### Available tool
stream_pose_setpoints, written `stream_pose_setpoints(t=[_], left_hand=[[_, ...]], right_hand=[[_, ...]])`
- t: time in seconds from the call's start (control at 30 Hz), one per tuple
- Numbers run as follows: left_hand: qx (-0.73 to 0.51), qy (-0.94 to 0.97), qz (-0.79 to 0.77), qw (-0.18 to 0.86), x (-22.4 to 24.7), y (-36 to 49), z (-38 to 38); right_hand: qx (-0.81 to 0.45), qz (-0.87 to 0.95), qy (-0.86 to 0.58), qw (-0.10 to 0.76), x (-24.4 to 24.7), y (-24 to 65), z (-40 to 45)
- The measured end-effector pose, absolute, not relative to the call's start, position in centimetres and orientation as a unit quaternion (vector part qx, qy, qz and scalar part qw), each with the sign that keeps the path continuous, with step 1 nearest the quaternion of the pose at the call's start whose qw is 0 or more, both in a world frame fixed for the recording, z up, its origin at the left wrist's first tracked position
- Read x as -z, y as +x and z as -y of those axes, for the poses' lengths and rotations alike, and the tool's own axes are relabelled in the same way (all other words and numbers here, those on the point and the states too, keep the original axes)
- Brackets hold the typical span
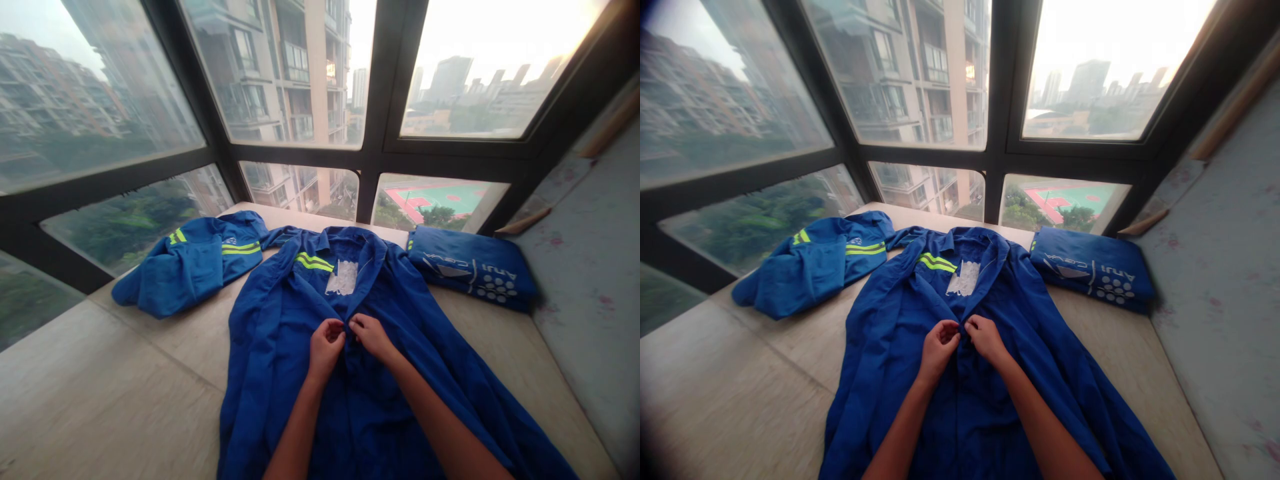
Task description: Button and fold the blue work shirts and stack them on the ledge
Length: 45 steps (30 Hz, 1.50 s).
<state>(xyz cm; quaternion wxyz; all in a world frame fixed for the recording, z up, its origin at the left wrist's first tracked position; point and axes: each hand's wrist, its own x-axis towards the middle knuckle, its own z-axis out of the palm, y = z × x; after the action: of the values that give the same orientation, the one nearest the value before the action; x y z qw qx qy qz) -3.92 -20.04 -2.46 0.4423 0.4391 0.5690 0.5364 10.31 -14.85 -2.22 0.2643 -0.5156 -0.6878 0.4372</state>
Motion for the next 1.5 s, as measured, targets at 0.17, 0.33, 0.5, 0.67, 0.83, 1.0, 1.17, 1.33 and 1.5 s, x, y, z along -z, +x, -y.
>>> stream_pose_setpoints(t=[0.17, 0.33, 0.5, 0.67, 0.83, 1.0, 1.17, 1.33, 1.5], left_hand=[[-0.536, 0.445, -0.579, 0.423, 2.4, -3.5, 20.4], [-0.519, 0.466, -0.595, 0.4, 2.3, -3.4, 20.7], [-0.513, 0.47, -0.603, 0.389, 2.6, -3.4, 20.6], [-0.509, 0.473, -0.608, 0.384, 3.0, -3.6, 20.4], [-0.503, 0.476, -0.612, 0.382, 3.0, -3.7, 20.4], [-0.498, 0.482, -0.611, 0.381, 2.7, -3.7, 20.4], [-0.476, 0.497, -0.623, 0.371, 2.4, -3.6, 20.5], [-0.416, 0.526, -0.671, 0.318, 0.1, -4.6, 20.2], [-0.221, 0.625, -0.742, 0.1, -4.2, -5.8, 15.7]], right_hand=[[-0.468, 0.652, -0.525, 0.283, 3.2, 10.0, 14.8], [-0.468, 0.663, -0.512, 0.281, 2.9, 10.3, 14.8], [-0.412, 0.714, -0.492, 0.281, 1.2, 11.3, 15.1], [-0.248, 0.824, -0.465, 0.209, -0.2, 11.7, 15.8], [-0.157, 0.874, -0.435, 0.147, -0.6, 11.5, 16.0], [-0.178, 0.862, -0.447, 0.162, -0.1, 11.2, 15.9], [-0.228, 0.801, -0.513, 0.207, 1.2, 11.1, 15.8], [-0.24, 0.773, -0.536, 0.242, 2.4, 11.3, 15.5], [-0.233, 0.765, -0.533, 0.278, 3.1, 11.2, 16.3]])
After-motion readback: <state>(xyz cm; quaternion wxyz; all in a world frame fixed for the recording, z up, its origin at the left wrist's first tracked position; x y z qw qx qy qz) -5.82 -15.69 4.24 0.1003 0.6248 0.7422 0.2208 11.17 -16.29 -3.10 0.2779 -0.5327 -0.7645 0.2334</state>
